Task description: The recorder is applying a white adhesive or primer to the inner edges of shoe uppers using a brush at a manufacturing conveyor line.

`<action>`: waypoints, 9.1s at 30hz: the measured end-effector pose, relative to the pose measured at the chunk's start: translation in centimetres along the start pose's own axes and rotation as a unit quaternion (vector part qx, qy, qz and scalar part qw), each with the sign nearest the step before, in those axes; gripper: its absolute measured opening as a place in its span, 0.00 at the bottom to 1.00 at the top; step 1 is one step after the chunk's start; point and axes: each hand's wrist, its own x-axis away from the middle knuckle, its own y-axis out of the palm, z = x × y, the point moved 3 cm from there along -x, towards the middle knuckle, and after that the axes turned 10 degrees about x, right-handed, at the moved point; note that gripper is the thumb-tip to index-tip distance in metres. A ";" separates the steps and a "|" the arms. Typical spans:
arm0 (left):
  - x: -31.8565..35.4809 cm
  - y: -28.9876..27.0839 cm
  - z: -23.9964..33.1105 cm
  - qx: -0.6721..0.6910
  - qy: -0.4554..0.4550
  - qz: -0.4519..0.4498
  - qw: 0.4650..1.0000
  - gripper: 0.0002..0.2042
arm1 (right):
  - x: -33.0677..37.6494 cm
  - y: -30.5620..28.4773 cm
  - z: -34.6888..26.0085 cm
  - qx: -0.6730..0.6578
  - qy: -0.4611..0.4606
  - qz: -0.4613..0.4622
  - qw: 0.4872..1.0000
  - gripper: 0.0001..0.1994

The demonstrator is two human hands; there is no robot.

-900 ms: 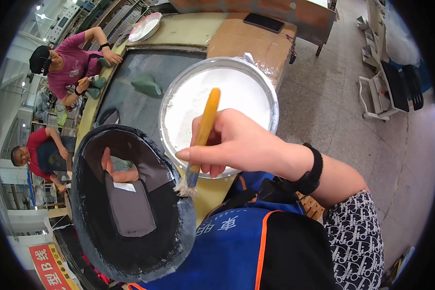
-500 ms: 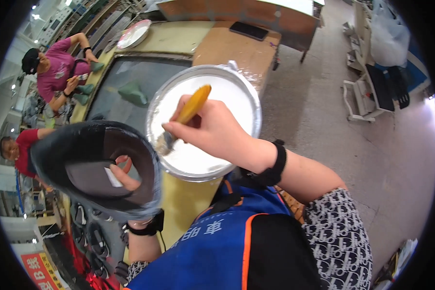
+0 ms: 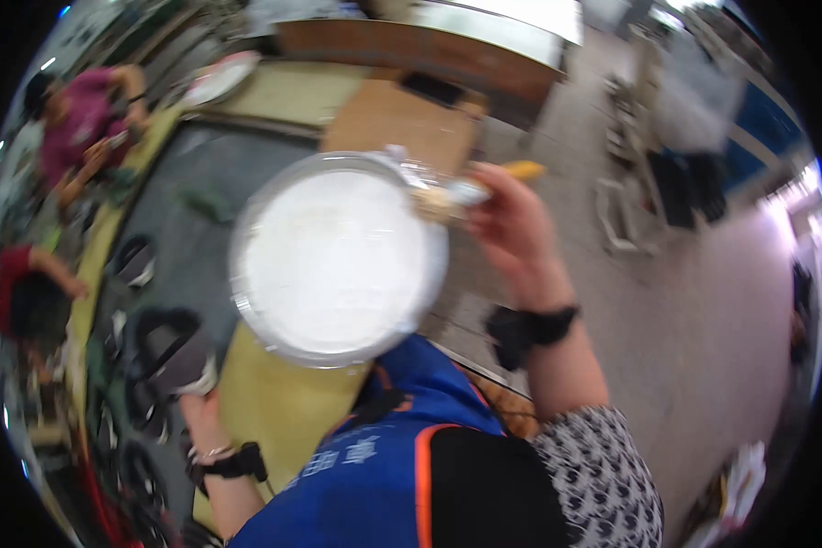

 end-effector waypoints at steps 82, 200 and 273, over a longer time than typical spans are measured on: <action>13.9 24.2 -23.2 -0.644 0.095 -0.602 0.461 0.51 | -3.0 -4.6 -2.1 -0.347 -0.036 0.004 0.937 0.08; 20.3 -7.9 11.4 -0.825 0.002 0.205 0.526 0.46 | -3.7 5.0 4.0 -0.025 0.016 -0.064 0.998 0.09; 10.4 15.8 -7.3 -0.199 -0.157 -0.084 0.964 0.21 | 3.5 15.1 2.5 0.670 -0.332 -0.155 0.646 0.06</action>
